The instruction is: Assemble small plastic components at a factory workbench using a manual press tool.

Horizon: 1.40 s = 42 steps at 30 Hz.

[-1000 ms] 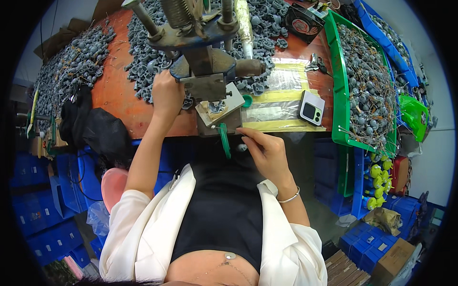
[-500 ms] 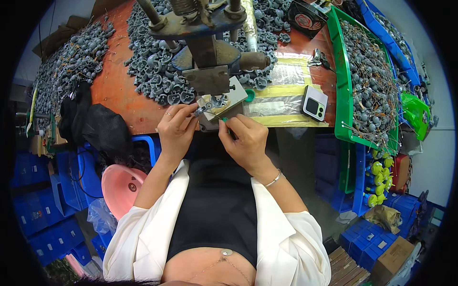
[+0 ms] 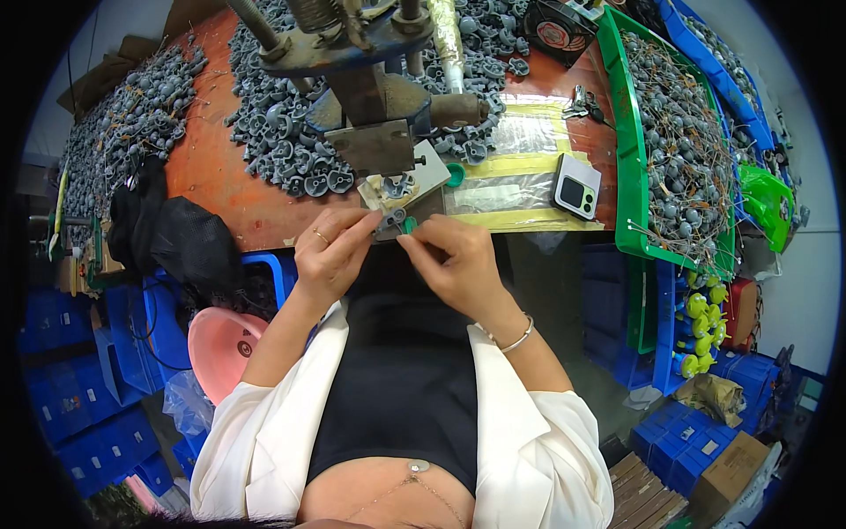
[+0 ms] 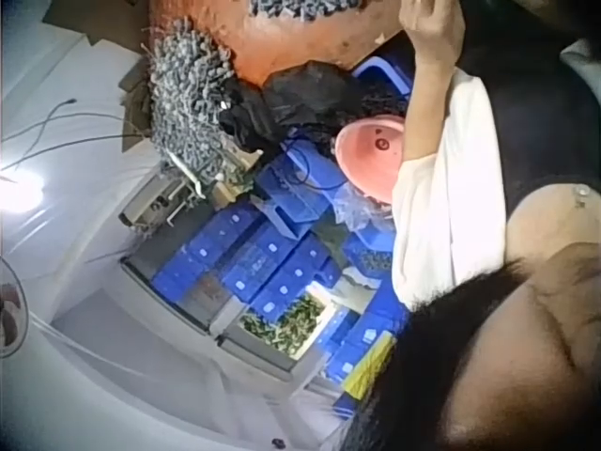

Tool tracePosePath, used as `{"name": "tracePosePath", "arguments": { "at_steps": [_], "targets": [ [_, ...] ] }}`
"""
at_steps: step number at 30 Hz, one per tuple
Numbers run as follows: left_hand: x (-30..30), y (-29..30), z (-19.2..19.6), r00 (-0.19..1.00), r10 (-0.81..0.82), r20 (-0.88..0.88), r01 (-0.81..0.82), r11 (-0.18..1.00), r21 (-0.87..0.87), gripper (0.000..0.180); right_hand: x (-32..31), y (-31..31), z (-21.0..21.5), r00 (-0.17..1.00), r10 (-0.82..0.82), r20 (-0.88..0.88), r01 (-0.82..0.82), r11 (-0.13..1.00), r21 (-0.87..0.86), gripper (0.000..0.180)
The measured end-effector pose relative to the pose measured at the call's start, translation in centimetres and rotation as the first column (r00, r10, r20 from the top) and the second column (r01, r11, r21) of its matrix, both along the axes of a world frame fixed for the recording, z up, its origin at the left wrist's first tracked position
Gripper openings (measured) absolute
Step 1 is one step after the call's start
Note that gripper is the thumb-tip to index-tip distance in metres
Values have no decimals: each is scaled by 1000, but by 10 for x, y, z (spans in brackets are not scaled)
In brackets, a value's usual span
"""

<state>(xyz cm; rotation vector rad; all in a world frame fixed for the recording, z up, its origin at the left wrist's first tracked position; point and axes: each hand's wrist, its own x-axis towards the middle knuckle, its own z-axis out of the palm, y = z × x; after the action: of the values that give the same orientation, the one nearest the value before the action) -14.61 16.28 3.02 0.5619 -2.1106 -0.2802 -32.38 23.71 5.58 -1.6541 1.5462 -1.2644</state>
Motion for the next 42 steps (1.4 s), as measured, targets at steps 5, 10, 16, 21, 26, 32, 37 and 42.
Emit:
{"name": "tracePosePath", "arguments": {
  "at_steps": [5,10,16,21,26,32,37,42],
  "targets": [
    [0,11,7,993,9,-121,45,896,442,36,-20,-3,-11,923,72,379,-182,948,262,17],
    [-2,8,6,947,-118,-299,298,672,678,36,-33,-4,-10,870,134,474,-297,910,289,19],
    [-10,15,12,943,-244,-225,330,756,566,32,-18,1,-14,868,87,489,-252,926,282,20],
    [-13,16,8,976,-211,-58,219,949,227,34,-11,2,-6,390,-184,902,-472,801,368,16],
    [-2,19,9,972,15,-235,48,964,262,29,-20,0,-25,529,-67,846,-351,890,290,11],
    [2,6,16,702,500,-507,86,647,758,30,-23,-10,-36,891,-79,447,14,989,148,8],
    [-10,24,10,980,194,-36,-182,960,215,41,-12,-9,-28,947,134,293,-171,980,104,9],
    [-18,23,-1,992,109,-59,-66,866,495,26,-2,-17,-28,924,79,374,-132,984,118,15]
  ]
}}
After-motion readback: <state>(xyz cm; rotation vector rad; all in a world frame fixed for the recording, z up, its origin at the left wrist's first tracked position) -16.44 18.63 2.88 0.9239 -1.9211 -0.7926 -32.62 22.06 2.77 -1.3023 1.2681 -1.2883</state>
